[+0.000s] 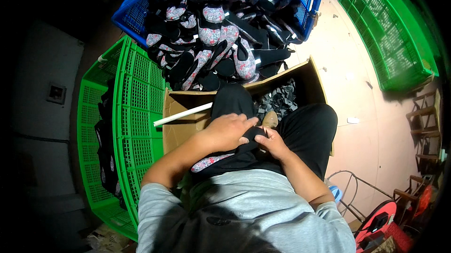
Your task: The person sits on the floor and sews a floral-patterned slipper using a needle and thread. They pull the thread through the fabric, adjust the slipper's shape, and continue stitching the sole to the upper part.
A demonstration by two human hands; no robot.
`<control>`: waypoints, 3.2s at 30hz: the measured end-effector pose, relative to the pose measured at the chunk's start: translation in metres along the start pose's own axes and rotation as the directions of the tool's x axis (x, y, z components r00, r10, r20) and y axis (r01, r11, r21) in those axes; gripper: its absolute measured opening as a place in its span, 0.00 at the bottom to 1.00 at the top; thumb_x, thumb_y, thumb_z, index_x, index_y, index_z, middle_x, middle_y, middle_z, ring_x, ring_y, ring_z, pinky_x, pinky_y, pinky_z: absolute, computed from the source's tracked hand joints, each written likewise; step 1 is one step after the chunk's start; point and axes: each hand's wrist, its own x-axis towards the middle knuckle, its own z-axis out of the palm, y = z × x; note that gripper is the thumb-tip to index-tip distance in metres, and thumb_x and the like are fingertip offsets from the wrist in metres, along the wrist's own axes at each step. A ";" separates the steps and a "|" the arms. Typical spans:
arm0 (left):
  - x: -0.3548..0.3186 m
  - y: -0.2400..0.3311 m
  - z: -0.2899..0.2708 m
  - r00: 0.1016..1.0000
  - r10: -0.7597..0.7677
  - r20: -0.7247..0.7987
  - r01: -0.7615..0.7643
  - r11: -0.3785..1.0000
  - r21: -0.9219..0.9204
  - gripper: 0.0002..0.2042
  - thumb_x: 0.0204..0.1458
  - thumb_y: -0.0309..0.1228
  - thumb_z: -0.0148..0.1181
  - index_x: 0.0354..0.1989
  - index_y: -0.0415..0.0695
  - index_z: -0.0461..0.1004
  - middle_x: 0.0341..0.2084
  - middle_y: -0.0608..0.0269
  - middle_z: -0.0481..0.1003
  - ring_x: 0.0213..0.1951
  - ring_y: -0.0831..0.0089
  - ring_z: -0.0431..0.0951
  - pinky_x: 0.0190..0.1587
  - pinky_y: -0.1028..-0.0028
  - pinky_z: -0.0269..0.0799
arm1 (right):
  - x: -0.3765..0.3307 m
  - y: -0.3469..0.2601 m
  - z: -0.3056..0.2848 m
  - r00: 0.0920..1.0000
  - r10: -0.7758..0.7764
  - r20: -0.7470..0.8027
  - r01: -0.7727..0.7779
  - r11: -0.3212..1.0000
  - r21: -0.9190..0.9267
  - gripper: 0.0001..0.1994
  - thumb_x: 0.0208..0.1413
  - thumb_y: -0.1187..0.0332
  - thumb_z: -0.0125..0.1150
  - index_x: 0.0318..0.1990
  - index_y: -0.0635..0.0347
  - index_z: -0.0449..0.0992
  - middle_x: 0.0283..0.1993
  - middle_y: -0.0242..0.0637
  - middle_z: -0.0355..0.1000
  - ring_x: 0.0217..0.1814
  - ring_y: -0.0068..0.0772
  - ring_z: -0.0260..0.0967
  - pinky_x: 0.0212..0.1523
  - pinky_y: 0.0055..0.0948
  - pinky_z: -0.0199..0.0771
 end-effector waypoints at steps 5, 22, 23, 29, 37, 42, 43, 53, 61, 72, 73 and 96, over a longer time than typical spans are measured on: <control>-0.039 0.035 -0.042 0.958 0.005 -0.287 -0.051 0.987 -0.154 0.23 0.53 0.33 0.59 0.57 0.40 0.67 0.45 0.49 0.73 0.48 0.52 0.74 0.54 0.62 0.68 | 0.004 -0.001 0.002 0.991 -0.056 -0.125 0.079 0.979 0.190 0.18 0.62 0.59 0.58 0.52 0.65 0.72 0.47 0.32 0.73 0.47 0.21 0.67 0.52 0.24 0.67; -0.031 0.010 0.064 0.843 -0.506 0.182 0.303 0.167 -0.938 0.19 0.60 0.35 0.57 0.49 0.28 0.71 0.45 0.53 0.76 0.48 0.73 0.75 0.53 0.74 0.69 | 0.009 0.019 -0.011 0.956 -0.070 -0.283 0.115 0.983 0.146 0.23 0.69 0.51 0.42 0.51 0.63 0.72 0.47 0.31 0.72 0.47 0.23 0.66 0.51 0.23 0.65; -0.028 0.008 0.068 0.833 -0.502 0.235 0.294 0.042 -0.955 0.19 0.60 0.35 0.57 0.49 0.28 0.71 0.45 0.53 0.76 0.48 0.72 0.75 0.53 0.74 0.68 | 0.008 0.015 -0.010 0.954 -0.067 -0.292 0.112 0.984 0.141 0.23 0.68 0.50 0.42 0.50 0.62 0.73 0.45 0.30 0.72 0.45 0.22 0.66 0.47 0.22 0.67; -0.009 0.008 0.073 0.873 -0.338 0.352 0.250 -0.309 -0.917 0.21 0.60 0.36 0.58 0.47 0.25 0.72 0.43 0.54 0.77 0.44 0.72 0.76 0.48 0.77 0.71 | 0.005 0.007 -0.013 0.970 0.092 -0.225 -0.037 0.971 0.237 0.22 0.63 0.42 0.48 0.44 0.50 0.74 0.33 0.23 0.69 0.27 0.13 0.59 0.24 0.15 0.60; 0.011 0.007 0.088 0.880 -0.405 0.249 0.173 -0.214 -0.961 0.23 0.62 0.40 0.54 0.53 0.29 0.70 0.50 0.52 0.74 0.50 0.68 0.74 0.56 0.73 0.68 | 0.009 -0.001 -0.005 0.909 0.170 -0.381 -0.074 0.964 0.254 0.22 0.61 0.41 0.50 0.44 0.50 0.73 0.32 0.24 0.70 0.24 0.16 0.59 0.21 0.16 0.56; 0.013 0.022 0.052 0.955 -0.292 -0.053 -0.240 -0.655 -0.717 0.22 0.66 0.41 0.43 0.58 0.34 0.66 0.55 0.52 0.71 0.58 0.62 0.69 0.64 0.63 0.62 | 0.006 -0.007 0.001 0.981 0.083 -0.173 -0.006 0.914 0.406 0.17 0.62 0.51 0.53 0.43 0.56 0.73 0.27 0.27 0.70 0.15 0.17 0.51 0.16 0.19 0.47; 0.014 0.030 0.043 0.953 -0.293 -0.078 -0.271 -0.709 -0.651 0.22 0.66 0.41 0.43 0.58 0.35 0.66 0.55 0.52 0.71 0.59 0.61 0.69 0.64 0.62 0.62 | 0.006 -0.002 0.003 0.990 0.087 -0.110 -0.035 0.911 0.412 0.14 0.60 0.55 0.56 0.44 0.54 0.73 0.24 0.26 0.68 0.15 0.17 0.50 0.16 0.19 0.48; 0.061 0.045 0.040 0.965 -0.188 -0.184 -0.229 -0.945 -0.235 0.24 0.65 0.46 0.44 0.59 0.38 0.67 0.58 0.50 0.69 0.60 0.57 0.68 0.66 0.57 0.59 | -0.006 0.007 -0.003 0.991 0.131 0.023 -0.129 0.900 0.416 0.38 0.39 0.46 0.76 0.56 0.52 0.68 0.38 0.24 0.71 0.28 0.15 0.62 0.21 0.16 0.55; 0.067 0.031 0.047 0.949 -0.287 -0.134 -0.314 -0.908 -0.277 0.24 0.64 0.47 0.45 0.55 0.39 0.70 0.54 0.52 0.73 0.57 0.58 0.71 0.62 0.59 0.63 | -0.004 0.020 -0.018 0.985 0.058 0.164 -0.120 0.910 0.397 0.44 0.38 0.44 0.75 0.61 0.56 0.64 0.45 0.27 0.72 0.35 0.16 0.67 0.29 0.18 0.66; 0.062 0.008 0.066 0.909 -0.402 -0.113 -0.412 -0.817 -0.404 0.20 0.63 0.45 0.48 0.54 0.43 0.71 0.50 0.59 0.75 0.53 0.62 0.74 0.59 0.60 0.66 | 0.003 0.001 0.000 0.987 -0.075 -0.142 0.106 0.967 0.231 0.33 0.50 0.60 0.70 0.61 0.64 0.64 0.54 0.35 0.69 0.55 0.29 0.67 0.58 0.30 0.66; 0.061 0.008 0.067 0.897 -0.432 -0.095 -0.428 -0.791 -0.438 0.20 0.63 0.45 0.48 0.53 0.42 0.71 0.48 0.59 0.75 0.52 0.63 0.74 0.59 0.61 0.67 | 0.003 -0.002 0.002 0.980 -0.119 -0.159 0.148 0.973 0.179 0.32 0.51 0.61 0.69 0.61 0.64 0.64 0.54 0.35 0.69 0.55 0.28 0.67 0.58 0.29 0.66; 0.045 -0.006 0.071 0.954 -0.292 -0.075 -0.286 -0.799 -0.530 0.11 0.59 0.32 0.53 0.42 0.39 0.76 0.38 0.54 0.78 0.41 0.63 0.80 0.49 0.63 0.78 | -0.002 -0.006 0.004 0.915 -0.355 -0.193 0.280 0.901 -0.331 0.37 0.39 0.73 0.74 0.61 0.65 0.64 0.54 0.38 0.70 0.57 0.30 0.66 0.61 0.30 0.62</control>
